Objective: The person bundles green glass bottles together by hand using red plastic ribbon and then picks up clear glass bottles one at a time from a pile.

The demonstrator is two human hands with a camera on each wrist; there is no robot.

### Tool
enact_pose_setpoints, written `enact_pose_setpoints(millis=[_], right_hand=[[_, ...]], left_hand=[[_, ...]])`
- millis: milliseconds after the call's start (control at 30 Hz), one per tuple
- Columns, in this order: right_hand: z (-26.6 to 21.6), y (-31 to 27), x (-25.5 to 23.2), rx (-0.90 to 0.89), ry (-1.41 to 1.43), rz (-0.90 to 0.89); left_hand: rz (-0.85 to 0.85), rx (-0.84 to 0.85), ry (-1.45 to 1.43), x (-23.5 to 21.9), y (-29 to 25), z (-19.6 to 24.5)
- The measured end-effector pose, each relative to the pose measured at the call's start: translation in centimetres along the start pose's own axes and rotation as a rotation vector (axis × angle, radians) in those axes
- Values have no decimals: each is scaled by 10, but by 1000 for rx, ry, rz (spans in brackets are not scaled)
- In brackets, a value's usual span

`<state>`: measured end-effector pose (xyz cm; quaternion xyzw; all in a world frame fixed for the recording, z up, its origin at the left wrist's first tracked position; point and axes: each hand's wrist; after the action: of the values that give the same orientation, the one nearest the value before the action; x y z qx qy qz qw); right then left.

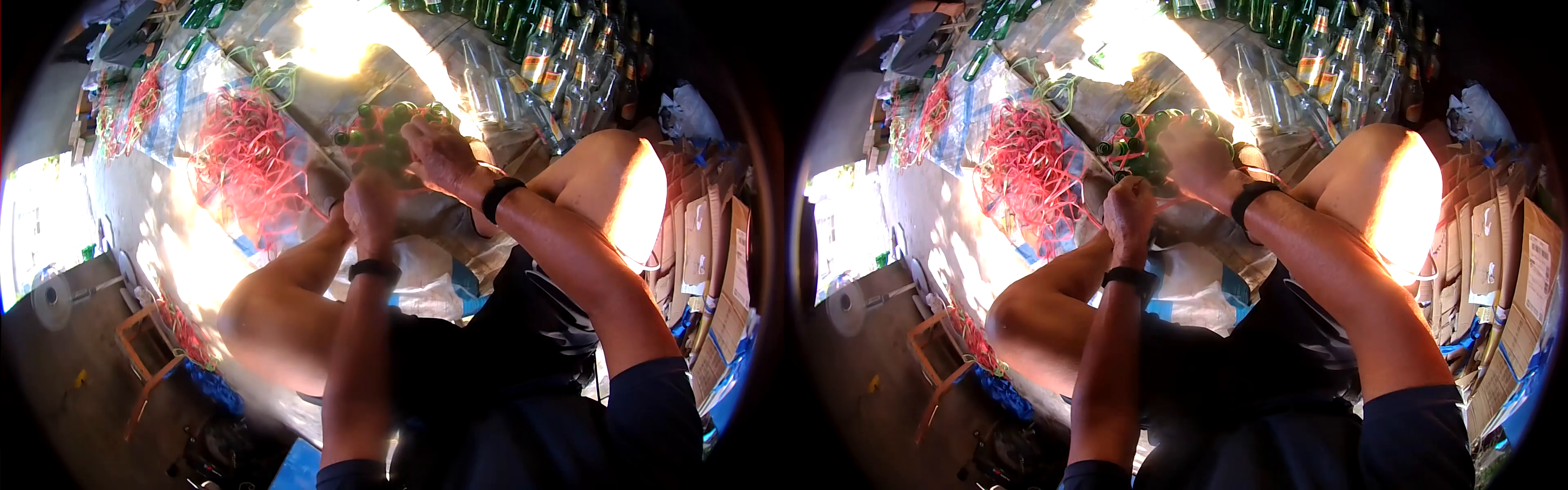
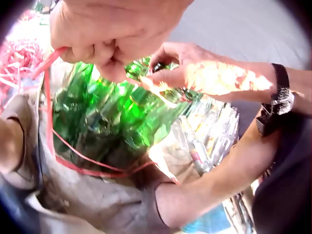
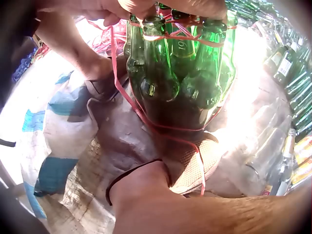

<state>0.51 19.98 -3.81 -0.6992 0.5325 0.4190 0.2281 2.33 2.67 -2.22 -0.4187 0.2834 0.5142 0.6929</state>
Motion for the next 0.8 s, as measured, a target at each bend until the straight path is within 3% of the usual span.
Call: enact_pose_setpoints(millis=[33,100,133,200,333,400,533,600,733,800], right_hand=[[0,1,2,-4,3,-2],[-1,3,2,-17,-20,71],[-2,3,0,-20,-19,70],[-3,4,-6,115,43,-133],[-1,5,-1,64,48,-31],[-2,4,-2,90,71,-77],[-3,7,-4,118,23,-124],[-7,8,-10,205,44,-302],[-14,14,-19,202,-14,-387],[-14,16,-21,54,-184,-347]], left_hand=[[2,-4,0,6,1,-7],[-61,-32,-356,15,3,-17],[-59,-34,-356,20,0,-14],[179,-94,-265,32,-9,-5],[213,-129,-315,44,-11,-16],[135,-187,-642,50,-11,-27],[11,-225,-873,54,-10,-41],[147,145,-450,60,-10,-51],[141,134,-610,51,-10,-52],[6,-234,-869,43,-9,-39]])
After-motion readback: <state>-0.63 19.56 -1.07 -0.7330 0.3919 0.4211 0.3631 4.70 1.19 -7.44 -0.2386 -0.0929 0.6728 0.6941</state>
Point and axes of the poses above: each hand's wrist, its own y-axis towards the middle knuckle, its own x-axis out of the palm, z = x × y, and after that the axes turned 13 degrees about -z, right-handed
